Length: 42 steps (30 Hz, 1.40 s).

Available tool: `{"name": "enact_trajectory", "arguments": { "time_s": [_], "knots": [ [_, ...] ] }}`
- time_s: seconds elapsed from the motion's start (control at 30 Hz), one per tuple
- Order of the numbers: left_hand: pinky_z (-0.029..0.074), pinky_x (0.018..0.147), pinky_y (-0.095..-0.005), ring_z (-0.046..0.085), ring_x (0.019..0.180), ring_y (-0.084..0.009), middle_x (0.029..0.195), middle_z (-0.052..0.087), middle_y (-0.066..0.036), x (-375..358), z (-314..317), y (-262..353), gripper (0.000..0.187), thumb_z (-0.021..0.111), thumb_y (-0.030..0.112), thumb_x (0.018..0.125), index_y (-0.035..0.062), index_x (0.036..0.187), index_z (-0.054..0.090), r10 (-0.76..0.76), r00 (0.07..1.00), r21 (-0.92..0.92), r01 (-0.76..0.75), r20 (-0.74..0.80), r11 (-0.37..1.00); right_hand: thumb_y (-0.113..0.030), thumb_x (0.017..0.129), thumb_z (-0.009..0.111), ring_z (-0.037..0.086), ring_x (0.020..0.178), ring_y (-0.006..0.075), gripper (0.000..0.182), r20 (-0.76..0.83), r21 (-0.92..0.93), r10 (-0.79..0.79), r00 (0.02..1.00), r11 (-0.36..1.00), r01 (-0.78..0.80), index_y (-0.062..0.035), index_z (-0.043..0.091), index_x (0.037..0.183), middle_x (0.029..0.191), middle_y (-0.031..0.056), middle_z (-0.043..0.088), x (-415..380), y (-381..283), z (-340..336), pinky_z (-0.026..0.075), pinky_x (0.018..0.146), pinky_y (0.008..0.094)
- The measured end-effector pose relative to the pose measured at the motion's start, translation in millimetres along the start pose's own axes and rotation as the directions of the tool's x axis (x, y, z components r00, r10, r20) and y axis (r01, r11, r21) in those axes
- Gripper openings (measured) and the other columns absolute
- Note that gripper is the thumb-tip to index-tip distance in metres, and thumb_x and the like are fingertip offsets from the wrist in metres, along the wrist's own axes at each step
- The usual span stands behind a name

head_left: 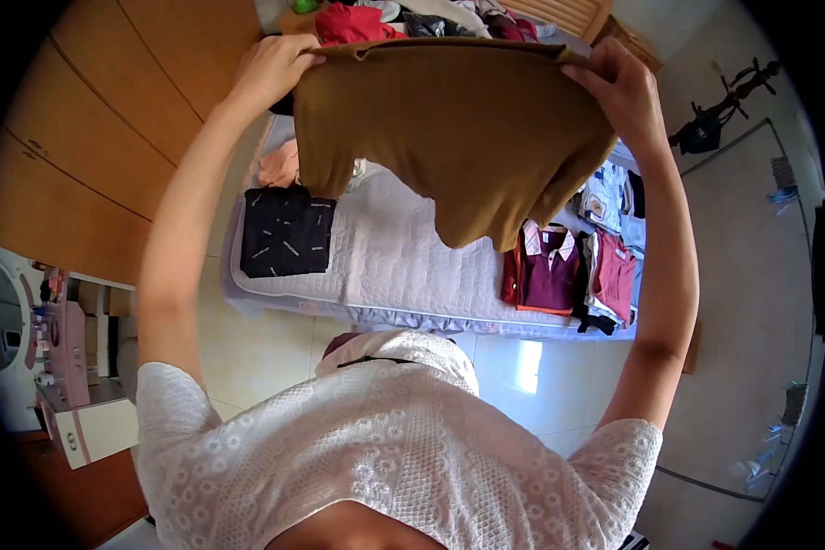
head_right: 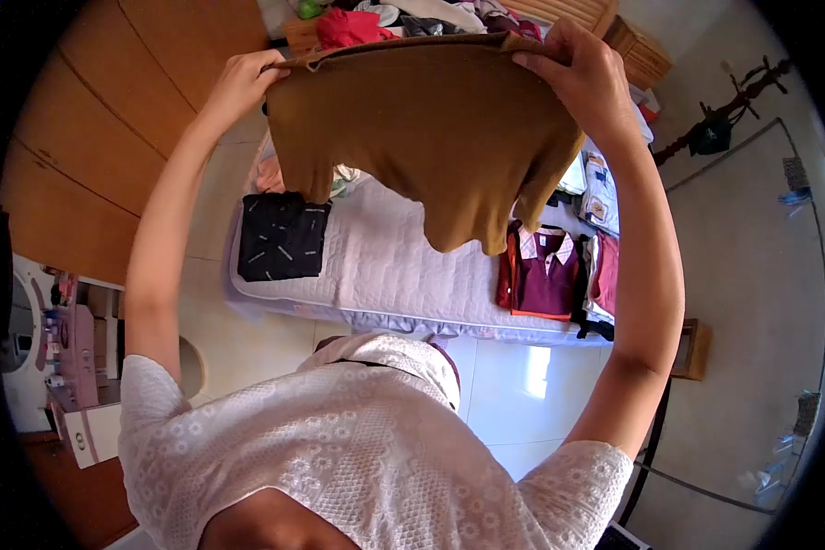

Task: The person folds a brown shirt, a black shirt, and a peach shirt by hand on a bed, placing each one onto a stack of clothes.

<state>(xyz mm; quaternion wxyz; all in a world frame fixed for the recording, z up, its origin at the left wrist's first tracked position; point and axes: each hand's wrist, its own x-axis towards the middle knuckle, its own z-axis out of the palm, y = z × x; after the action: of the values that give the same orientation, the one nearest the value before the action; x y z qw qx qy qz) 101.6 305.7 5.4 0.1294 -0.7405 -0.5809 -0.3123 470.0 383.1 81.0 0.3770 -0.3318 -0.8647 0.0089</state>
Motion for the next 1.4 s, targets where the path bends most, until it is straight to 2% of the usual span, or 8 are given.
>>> {"name": "enact_trajectory", "arguments": {
  "time_s": [0.07, 0.13, 0.3, 0.37, 0.6, 0.7, 1.0, 1.4],
  "knots": [
    [0.042, 0.055, -0.0299, 0.055, 0.060, -0.0147, 0.064, 0.054, -0.008, 3.0, 7.6, 0.0, 0.020, 0.053, 0.023, 0.077, 0.0065, 0.086, 0.058, -0.077, 0.997, 0.034, 0.078, -0.029, 0.996, -0.028, 0.068, 0.066, 0.043, 0.051, 0.0087, 0.029, 0.026, -0.094, 0.000, 1.000, 0.996, 0.003, -0.0032, 0.051, 0.070, 0.056, -0.0001, 0.049, 2.3, 5.6, -1.6, 0.036, 0.050, 0.0250],
    [0.043, 0.058, -0.0323, 0.054, 0.062, -0.0233, 0.070, 0.056, -0.011, 12.2, 8.7, 15.3, 0.024, 0.051, 0.025, 0.079, 0.0059, 0.091, 0.056, -0.532, 0.832, -0.315, 0.553, 0.159, 0.771, -0.028, 0.067, 0.067, 0.044, 0.056, 0.0085, 0.029, 0.187, 0.161, 0.048, 0.981, 0.984, -0.079, -0.0034, 0.054, 0.072, 0.059, -0.0004, 0.049, 2.6, 16.0, -3.8, 0.036, 0.053, 0.0242],
    [0.042, 0.052, -0.0213, 0.053, 0.065, -0.0103, 0.063, 0.052, -0.004, 29.6, 12.8, 23.0, 0.024, 0.046, 0.022, 0.083, 0.0034, 0.095, 0.055, -0.428, 0.904, -0.687, 0.309, -0.003, 0.657, -0.026, 0.071, 0.063, 0.045, 0.066, 0.0058, 0.025, 0.548, 0.225, 0.158, 0.822, 0.918, -0.326, -0.0030, 0.056, 0.077, 0.067, -0.0019, 0.051, -10.5, 10.7, -22.9, 0.035, 0.061, 0.0216],
    [0.048, 0.059, -0.0333, 0.059, 0.065, -0.0288, 0.081, 0.061, -0.013, 33.5, -6.8, 52.0, 0.019, 0.041, 0.016, 0.085, 0.0082, 0.088, 0.058, -0.450, 0.893, -0.550, 0.390, 0.030, 0.738, -0.024, 0.073, 0.060, 0.045, 0.065, 0.0055, 0.021, 0.600, 0.455, 0.068, 0.797, 0.791, -0.410, -0.0035, 0.057, 0.077, 0.068, -0.0020, 0.051, -19.7, 18.4, -22.5, 0.035, 0.061, 0.0200],
    [0.041, 0.057, -0.0367, 0.054, 0.062, -0.0309, 0.071, 0.055, -0.018, 25.9, -25.3, 63.2, 0.016, 0.045, 0.017, 0.080, 0.0038, 0.081, 0.053, -0.104, 0.977, -0.165, 0.074, -0.184, 0.984, -0.011, 0.074, 0.060, 0.045, 0.061, 0.0041, 0.009, 0.281, 0.472, 0.306, 0.910, 0.781, -0.409, -0.0045, 0.054, 0.072, 0.065, -0.0038, 0.050, -28.0, 31.4, -20.2, 0.036, 0.055, 0.0176],
    [0.042, 0.057, -0.0262, 0.053, 0.068, -0.0107, 0.067, 0.053, -0.005, 21.7, -21.5, 48.1, 0.025, 0.047, 0.023, 0.083, 0.0022, 0.094, 0.053, -0.024, 0.987, 0.001, 0.025, -0.158, 1.000, -0.009, 0.074, 0.060, 0.043, 0.059, 0.0032, 0.011, 0.272, 0.497, 0.295, 0.916, 0.772, -0.396, -0.0048, 0.050, 0.070, 0.063, -0.0043, 0.048, -31.9, 33.9, -15.6, 0.034, 0.053, 0.0164],
    [0.036, 0.056, -0.0227, 0.041, 0.058, -0.0078, 0.061, 0.048, -0.002, -32.2, -13.9, 50.5, 0.024, 0.052, 0.025, 0.080, 0.0007, 0.079, 0.052, -0.162, 0.964, -0.430, 0.241, 0.213, 0.870, -0.002, 0.074, 0.056, 0.038, 0.058, 0.0001, 0.015, 0.354, 0.521, 0.322, 0.878, 0.712, -0.471, -0.0056, 0.043, 0.069, 0.061, -0.0046, 0.044, -86.4, 11.3, -14.3, 0.029, 0.050, 0.0147],
    [0.036, 0.057, -0.0189, 0.039, 0.062, -0.0026, 0.063, 0.045, 0.004, -32.7, 8.2, 46.6, 0.022, 0.051, 0.022, 0.082, 0.0011, 0.078, 0.052, -0.121, 0.965, -0.623, 0.244, 0.233, 0.743, -0.005, 0.074, 0.058, 0.039, 0.058, 0.0000, 0.013, 0.430, 0.548, 0.362, 0.827, 0.624, -0.557, -0.0057, 0.045, 0.072, 0.062, -0.0040, 0.047, -82.9, 20.3, -10.1, 0.030, 0.051, 0.0141]
  ]
}}
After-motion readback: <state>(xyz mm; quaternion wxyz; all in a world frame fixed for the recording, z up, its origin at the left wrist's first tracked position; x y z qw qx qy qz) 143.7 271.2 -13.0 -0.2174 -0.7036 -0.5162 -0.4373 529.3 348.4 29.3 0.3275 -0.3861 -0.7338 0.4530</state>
